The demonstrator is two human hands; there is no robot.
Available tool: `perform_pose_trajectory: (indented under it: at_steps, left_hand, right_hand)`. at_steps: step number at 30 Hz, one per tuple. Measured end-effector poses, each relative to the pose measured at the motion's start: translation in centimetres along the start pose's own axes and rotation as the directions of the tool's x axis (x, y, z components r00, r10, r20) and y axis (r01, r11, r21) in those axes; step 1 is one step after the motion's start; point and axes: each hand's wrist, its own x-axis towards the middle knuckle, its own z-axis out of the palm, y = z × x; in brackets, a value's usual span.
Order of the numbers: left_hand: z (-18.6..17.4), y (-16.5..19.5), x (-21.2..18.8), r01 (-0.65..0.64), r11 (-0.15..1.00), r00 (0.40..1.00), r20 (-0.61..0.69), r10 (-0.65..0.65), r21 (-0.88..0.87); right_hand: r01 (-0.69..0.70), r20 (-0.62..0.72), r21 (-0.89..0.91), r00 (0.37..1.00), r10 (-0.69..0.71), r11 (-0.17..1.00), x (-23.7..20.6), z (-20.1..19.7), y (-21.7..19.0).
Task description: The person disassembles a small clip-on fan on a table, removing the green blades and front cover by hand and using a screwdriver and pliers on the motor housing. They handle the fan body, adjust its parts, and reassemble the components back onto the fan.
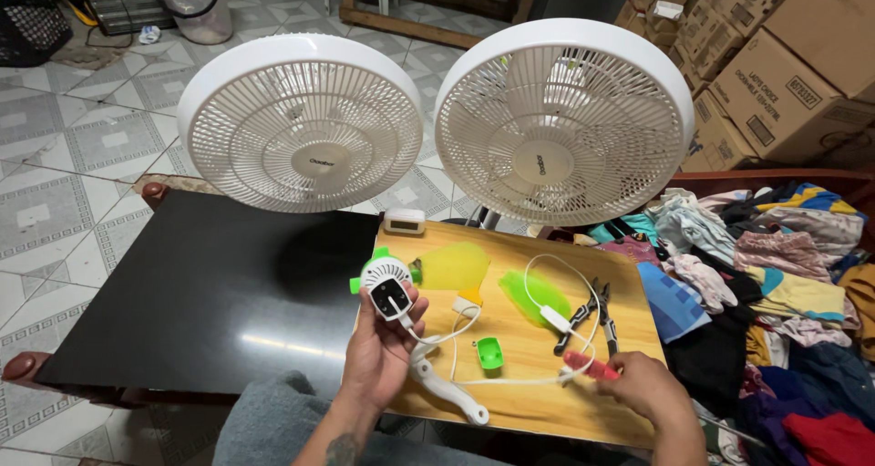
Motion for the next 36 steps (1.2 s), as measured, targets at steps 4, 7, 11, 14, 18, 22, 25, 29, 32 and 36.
perform_pose_trajectory:
  at_steps: [4,7,11,14,18,22,25,29,32,36]
  left_hand:
    - [-0.1,0.3,0.0,0.033,0.999,0.999,-0.04,-0.033,0.012]
    - [-0.1,0.7,0.0,0.036,0.999,0.998,-0.042,-0.036,0.0]
    - [-0.3,1.8,0.2,0.044,0.999,0.999,-0.003,-0.044,-0.007]
    - [-0.3,2.2,-0.2,0.074,0.997,0.995,0.072,-0.072,-0.03]
    - [0.2,2.2,-0.6,0.099,0.994,0.995,0.012,-0.099,0.048]
    - [0.5,2.4,-1.0,0.105,0.992,0.994,0.007,-0.106,0.074]
    - [0.2,2.2,-1.1,0.12,0.989,0.993,0.006,-0.121,0.086]
    - [-0.3,1.8,-0.6,0.105,0.989,0.993,0.039,-0.11,0.1]
    - [-0.3,1.2,-0.7,0.092,0.99,0.995,0.026,-0.095,0.108]
    - [0.3,0.5,-0.7,0.113,0.986,0.994,-0.004,-0.113,0.123]
  right_hand:
    - [0.021,0.004,0.026,1.0,-0.022,0.999,1.3,0.4,2.0]
    - [-0.08,0.04,-0.033,0.996,0.082,0.996,1.6,0.2,4.8]
    - [-0.025,-0.294,0.003,0.955,0.024,1.0,-0.7,-1.6,6.2]
    - [-0.085,-0.395,0.065,0.913,0.104,0.994,-4.4,-3.6,4.6]
    - [-0.077,-0.373,0.077,0.922,0.1,0.994,-6.6,-4.6,-0.8]
    - [0.106,-0.168,-0.174,0.976,-0.136,0.979,-4.2,-4.0,-4.2]
    - [0.13,-0.073,-0.33,0.984,-0.163,0.935,-1.8,-4.4,-3.6]
    - [0.232,-0.198,-0.548,0.898,-0.394,0.804,-1.1,-4.5,-3.0]
    - [0.222,-0.196,-0.697,0.856,-0.479,0.682,-1.6,-5.6,-4.5]
    - [0.055,-0.339,-0.794,0.787,-0.516,0.605,-3.4,-10.1,-5.4]
